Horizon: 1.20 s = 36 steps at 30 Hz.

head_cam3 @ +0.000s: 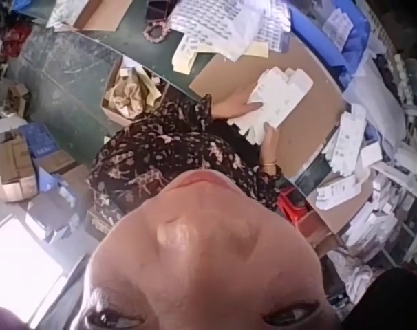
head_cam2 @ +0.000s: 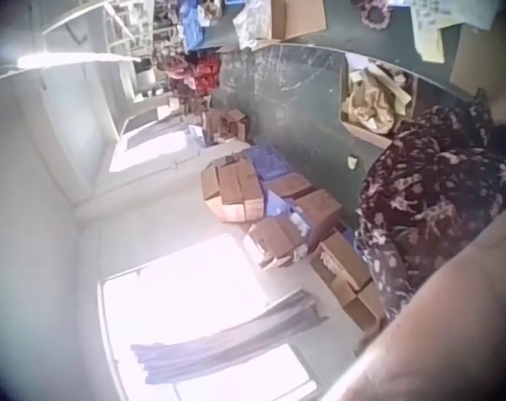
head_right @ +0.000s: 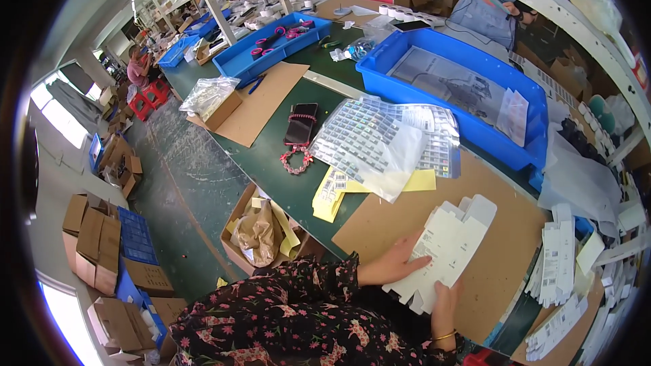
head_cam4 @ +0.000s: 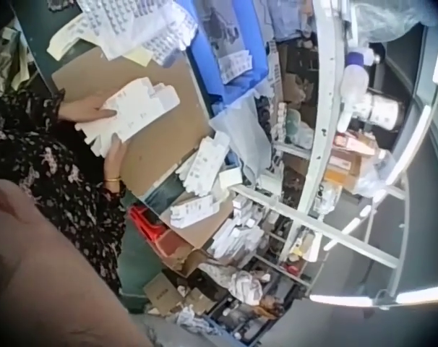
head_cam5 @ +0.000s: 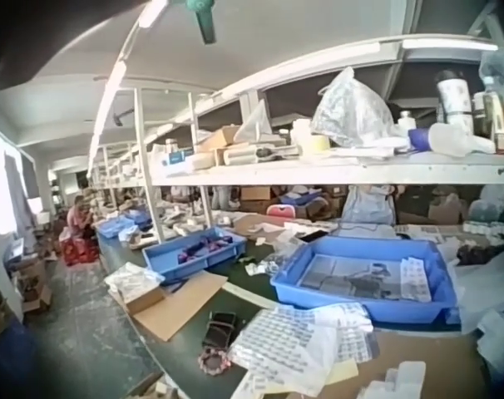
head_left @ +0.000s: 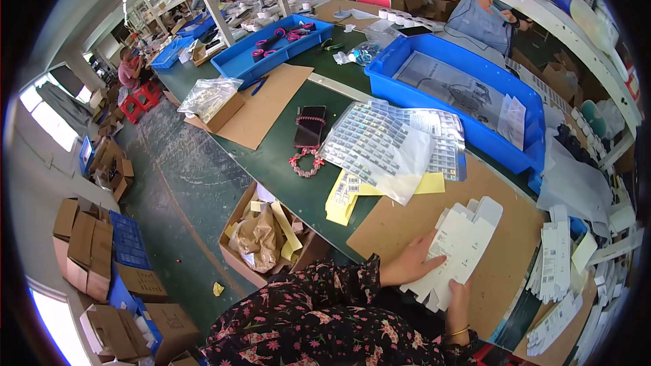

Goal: The person picks up a stack of white boxes and places them on the table, then peels barcode stickers from a yellow sheet and applies them to the boxes one at a time.

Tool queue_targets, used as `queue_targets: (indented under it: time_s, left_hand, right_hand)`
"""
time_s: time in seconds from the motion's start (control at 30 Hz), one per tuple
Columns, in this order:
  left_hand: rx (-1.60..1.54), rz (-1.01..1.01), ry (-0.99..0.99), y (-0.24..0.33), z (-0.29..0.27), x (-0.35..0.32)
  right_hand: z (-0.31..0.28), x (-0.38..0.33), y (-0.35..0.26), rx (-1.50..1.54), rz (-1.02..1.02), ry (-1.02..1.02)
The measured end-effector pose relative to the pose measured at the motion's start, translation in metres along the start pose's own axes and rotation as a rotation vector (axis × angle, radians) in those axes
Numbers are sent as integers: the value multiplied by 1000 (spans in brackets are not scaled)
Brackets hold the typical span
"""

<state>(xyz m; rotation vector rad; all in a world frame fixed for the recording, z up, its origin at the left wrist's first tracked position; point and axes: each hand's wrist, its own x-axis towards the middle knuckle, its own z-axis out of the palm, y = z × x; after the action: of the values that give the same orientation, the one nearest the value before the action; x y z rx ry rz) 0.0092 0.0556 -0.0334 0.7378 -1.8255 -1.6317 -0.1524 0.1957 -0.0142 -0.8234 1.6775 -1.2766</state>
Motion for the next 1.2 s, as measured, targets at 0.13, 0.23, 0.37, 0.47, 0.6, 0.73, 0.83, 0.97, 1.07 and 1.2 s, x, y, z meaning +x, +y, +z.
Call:
queue_targets:
  time_s: [0.13, 0.23, 0.37, 0.47, 0.6, 0.73, 0.83, 0.97, 1.07, 1.2]
  left_hand:
    - [227, -34, -2, 6, -12, -5]
    - [238, -60, -72, 17, -23, -8]
    - [148, -8, -101, 14, -31, -11]
    - [286, 37, -169, 5, -34, -13]
    - [226, 11, -249, 14, -41, -7]
    - [151, -56, -263, 13, -40, -6]
    - [140, -37, -252, 4, -36, -6]
    - [222, -51, -234, 8, -34, -5]
    - [272, -83, -197, 19, -28, -6]
    - [284, -119, -106, 25, -16, -10]
  right_hand:
    - [-3, 8, 10, -182, 5, -1]
    - [6, 6, -5, -253, -4, 55]
    - [14, 13, 5, 154, -264, 49]
    - [2, 13, 48, 135, -149, 1]
    - [0, 12, 51, 177, -165, 9]
    - [5, 12, 50, 225, -190, 28]
    - [9, 12, 48, 257, -211, 42]
    - [14, 14, 48, 302, -235, 51]
    - [19, 11, 48, 327, -259, 61]
    - [22, 14, 47, 355, -291, 76]
